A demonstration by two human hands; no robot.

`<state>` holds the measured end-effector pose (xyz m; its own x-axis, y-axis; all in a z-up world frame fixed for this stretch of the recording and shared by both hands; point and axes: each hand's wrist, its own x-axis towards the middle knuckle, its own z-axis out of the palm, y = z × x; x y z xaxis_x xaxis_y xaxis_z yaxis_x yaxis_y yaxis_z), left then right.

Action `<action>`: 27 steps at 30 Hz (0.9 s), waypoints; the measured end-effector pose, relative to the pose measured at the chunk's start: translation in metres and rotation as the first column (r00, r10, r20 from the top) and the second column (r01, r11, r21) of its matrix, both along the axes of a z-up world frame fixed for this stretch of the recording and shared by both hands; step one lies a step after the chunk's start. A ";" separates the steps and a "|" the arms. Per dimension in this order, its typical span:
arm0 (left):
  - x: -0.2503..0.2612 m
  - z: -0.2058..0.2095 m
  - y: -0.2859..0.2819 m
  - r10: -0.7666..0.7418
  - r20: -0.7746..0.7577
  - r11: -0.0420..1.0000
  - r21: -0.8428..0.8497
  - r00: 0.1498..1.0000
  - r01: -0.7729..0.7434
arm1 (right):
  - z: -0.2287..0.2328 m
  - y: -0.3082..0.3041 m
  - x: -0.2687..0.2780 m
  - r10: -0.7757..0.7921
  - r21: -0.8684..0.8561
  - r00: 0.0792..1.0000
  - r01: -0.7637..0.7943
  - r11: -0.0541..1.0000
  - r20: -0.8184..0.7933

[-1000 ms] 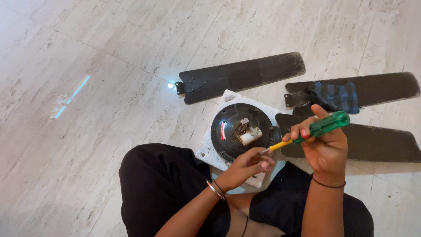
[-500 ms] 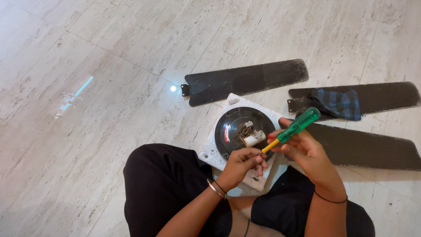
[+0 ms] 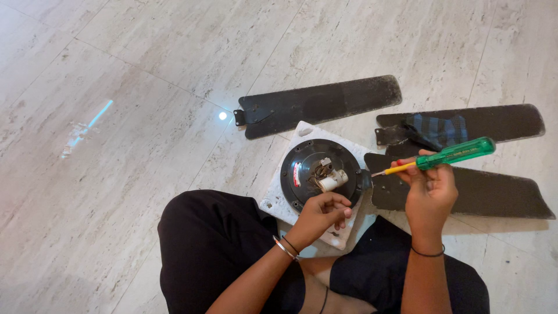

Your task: The person sits on the floor and assembles an electric fan. They use a screwdriver to attach fan blades to the motor housing, then wipe one blade with a cloth before securing it.

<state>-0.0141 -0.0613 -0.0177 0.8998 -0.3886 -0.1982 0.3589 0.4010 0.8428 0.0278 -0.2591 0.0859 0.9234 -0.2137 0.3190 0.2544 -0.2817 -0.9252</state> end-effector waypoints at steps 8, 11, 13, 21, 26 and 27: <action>0.000 -0.003 -0.002 0.028 -0.008 1.000 0.015 1.000 -0.028 | -0.047 0.001 0.020 0.034 0.126 0.999 -0.035 0.991 0.008; -0.001 -0.005 -0.001 0.029 -0.007 1.000 0.003 1.000 -0.029 | -0.055 0.000 0.024 0.026 0.098 1.000 -0.025 0.995 -0.004; -0.001 -0.004 -0.001 0.017 -0.006 1.000 0.005 1.000 -0.017 | -0.058 -0.001 0.024 0.019 0.094 1.000 -0.018 0.995 -0.006; 0.000 -0.004 -0.001 0.020 0.007 1.000 -0.001 1.000 -0.020 | -0.065 -0.001 0.026 -0.022 0.087 1.000 0.021 0.996 0.011; -0.001 -0.004 0.000 0.018 0.004 1.000 -0.002 1.000 -0.018 | -0.068 -0.001 0.028 -0.031 0.096 0.999 0.028 0.995 0.029; 0.000 -0.004 0.000 0.019 0.007 1.000 -0.003 1.000 -0.019 | -0.068 -0.001 0.028 -0.036 0.112 0.999 0.033 0.993 0.025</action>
<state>-0.0144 -0.0613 -0.0214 0.9082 -0.3723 -0.1911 0.3457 0.4101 0.8440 0.0562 -0.2604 0.0178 0.9064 -0.2806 0.3159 0.2716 -0.1857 -0.9443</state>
